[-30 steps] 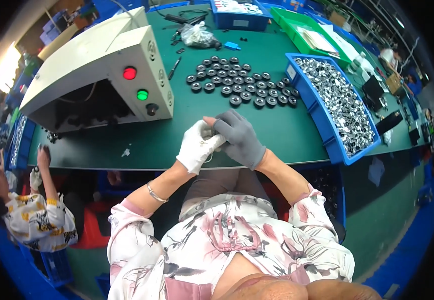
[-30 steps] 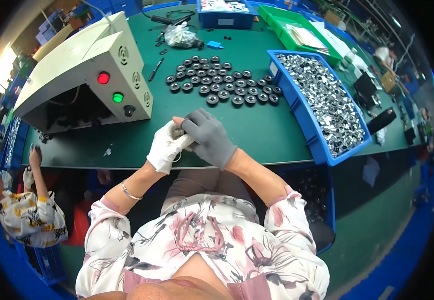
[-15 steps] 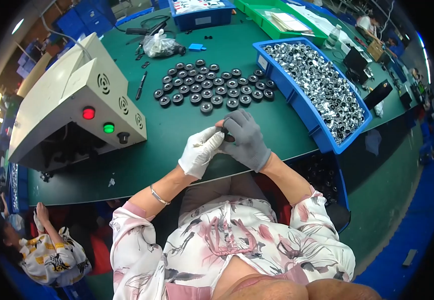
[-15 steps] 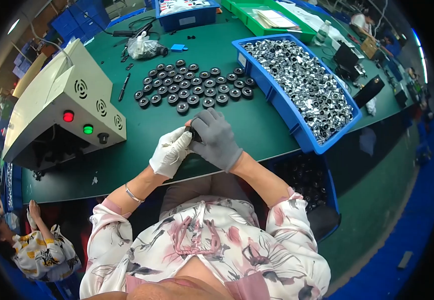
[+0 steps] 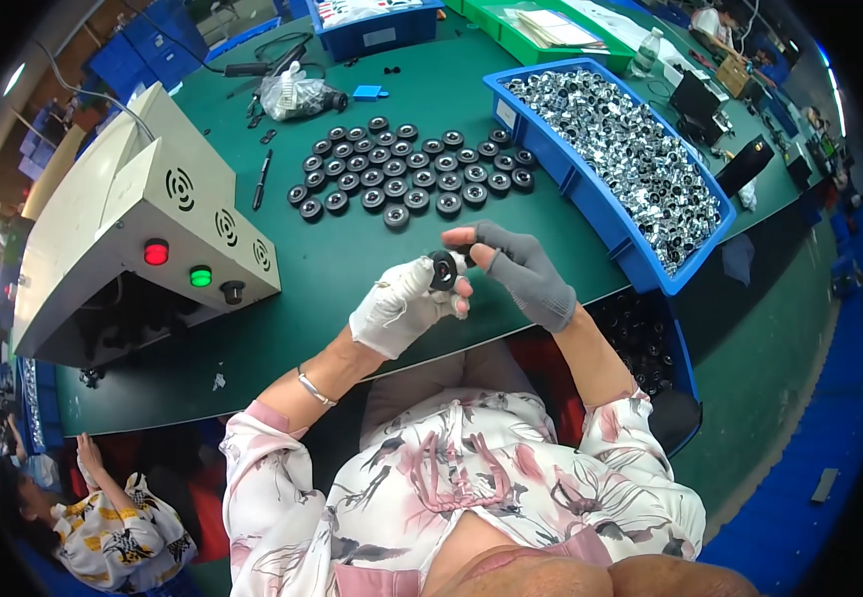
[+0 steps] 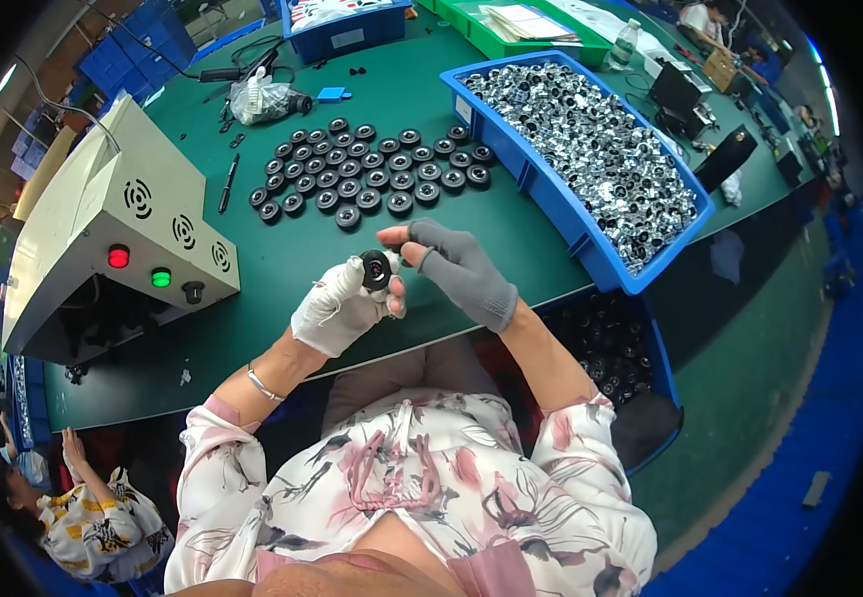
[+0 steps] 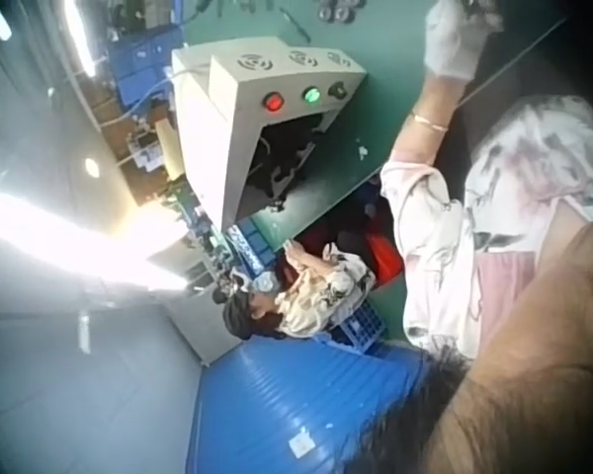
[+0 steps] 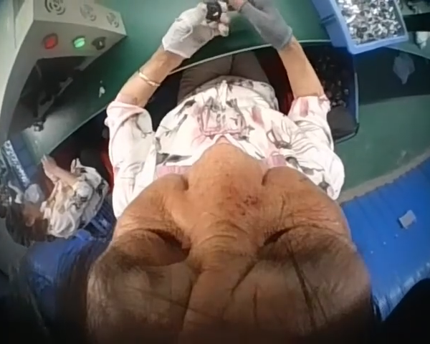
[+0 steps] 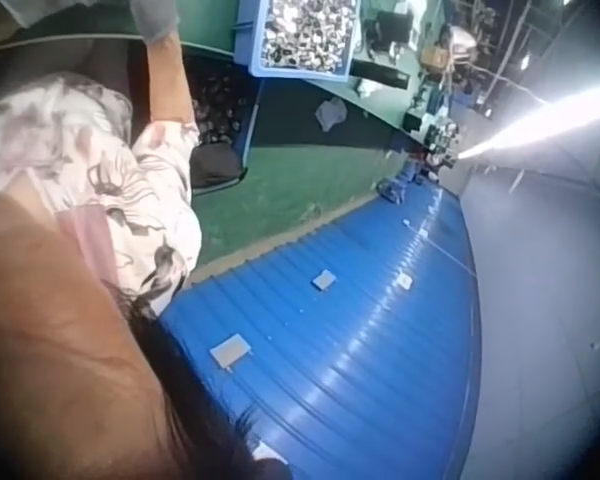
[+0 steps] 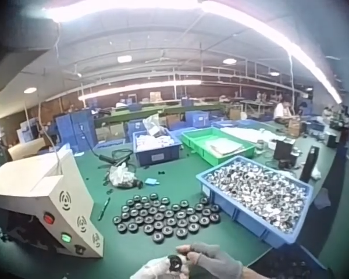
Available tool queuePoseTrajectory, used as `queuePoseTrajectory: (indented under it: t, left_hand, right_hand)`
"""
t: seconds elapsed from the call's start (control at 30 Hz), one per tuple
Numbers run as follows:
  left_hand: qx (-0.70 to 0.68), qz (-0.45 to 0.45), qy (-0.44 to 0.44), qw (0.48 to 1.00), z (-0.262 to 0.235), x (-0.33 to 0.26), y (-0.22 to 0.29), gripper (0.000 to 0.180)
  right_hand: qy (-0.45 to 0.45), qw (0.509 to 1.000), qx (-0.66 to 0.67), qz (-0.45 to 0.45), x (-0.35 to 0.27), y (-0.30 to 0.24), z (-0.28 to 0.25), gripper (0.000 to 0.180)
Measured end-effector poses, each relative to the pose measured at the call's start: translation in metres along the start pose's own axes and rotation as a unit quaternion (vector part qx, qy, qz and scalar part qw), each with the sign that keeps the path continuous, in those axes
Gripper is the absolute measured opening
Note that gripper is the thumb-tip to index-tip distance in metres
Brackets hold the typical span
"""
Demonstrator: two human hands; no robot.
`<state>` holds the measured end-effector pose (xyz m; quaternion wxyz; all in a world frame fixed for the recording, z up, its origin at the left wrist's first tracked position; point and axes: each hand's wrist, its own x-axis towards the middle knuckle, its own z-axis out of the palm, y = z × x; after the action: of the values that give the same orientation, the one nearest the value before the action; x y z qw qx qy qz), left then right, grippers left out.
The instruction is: Manually assembling small circular components by inserting metal rings or bearings into plastic housings.
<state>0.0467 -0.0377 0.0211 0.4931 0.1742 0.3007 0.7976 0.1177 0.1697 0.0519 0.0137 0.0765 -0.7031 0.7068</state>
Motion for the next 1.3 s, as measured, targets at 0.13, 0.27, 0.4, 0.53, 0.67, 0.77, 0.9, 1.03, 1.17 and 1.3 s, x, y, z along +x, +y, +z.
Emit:
queuePoseTrajectory:
  t: [0.13,0.27,0.4,0.53,0.67,0.77,0.9,1.03,1.17,1.3]
  left_hand:
    - [0.018,-0.014,-0.018,1.000,-0.004,0.002,-0.001,0.041]
    - [0.050,-0.052,0.005,0.997,-0.007,0.010,0.003,0.041]
    - [0.123,-0.043,0.079,0.988,-0.005,0.019,-0.002,0.043]
    - [0.230,0.025,0.133,0.964,0.008,0.023,-0.011,0.035]
    - [0.404,0.086,0.204,0.887,0.012,0.027,-0.010,0.022]
    - [0.404,0.150,0.202,0.880,0.005,0.029,-0.013,0.021]
    - [0.360,0.201,0.215,0.885,0.007,0.034,-0.017,0.021]
    - [0.332,0.191,0.189,0.904,0.011,0.033,-0.013,0.020]
    - [0.278,0.185,0.195,0.922,0.001,0.036,-0.012,0.017]
    - [0.327,0.194,0.203,0.903,0.003,0.043,-0.005,0.010]
  right_hand:
    - [-0.005,0.999,-0.004,0.033,-0.001,0.001,0.006,0.030]
    - [0.030,0.999,0.001,0.021,0.000,0.006,0.000,0.024]
    - [0.099,0.987,-0.123,-0.021,0.000,0.015,0.000,0.021]
    - [0.131,0.984,-0.118,-0.006,-0.001,0.022,0.006,0.020]
    - [0.204,0.966,-0.153,-0.047,0.000,0.031,0.015,0.018]
    - [0.212,0.965,-0.144,-0.050,-0.001,0.031,0.020,0.019]
    - [0.232,0.964,-0.098,-0.082,0.000,0.038,0.025,0.019]
    - [0.251,0.965,-0.011,-0.076,-0.001,0.041,0.029,0.020]
    - [0.241,0.957,-0.093,-0.130,0.002,0.040,0.031,0.018]
    - [0.284,0.931,-0.154,-0.171,0.007,0.037,0.035,0.016]
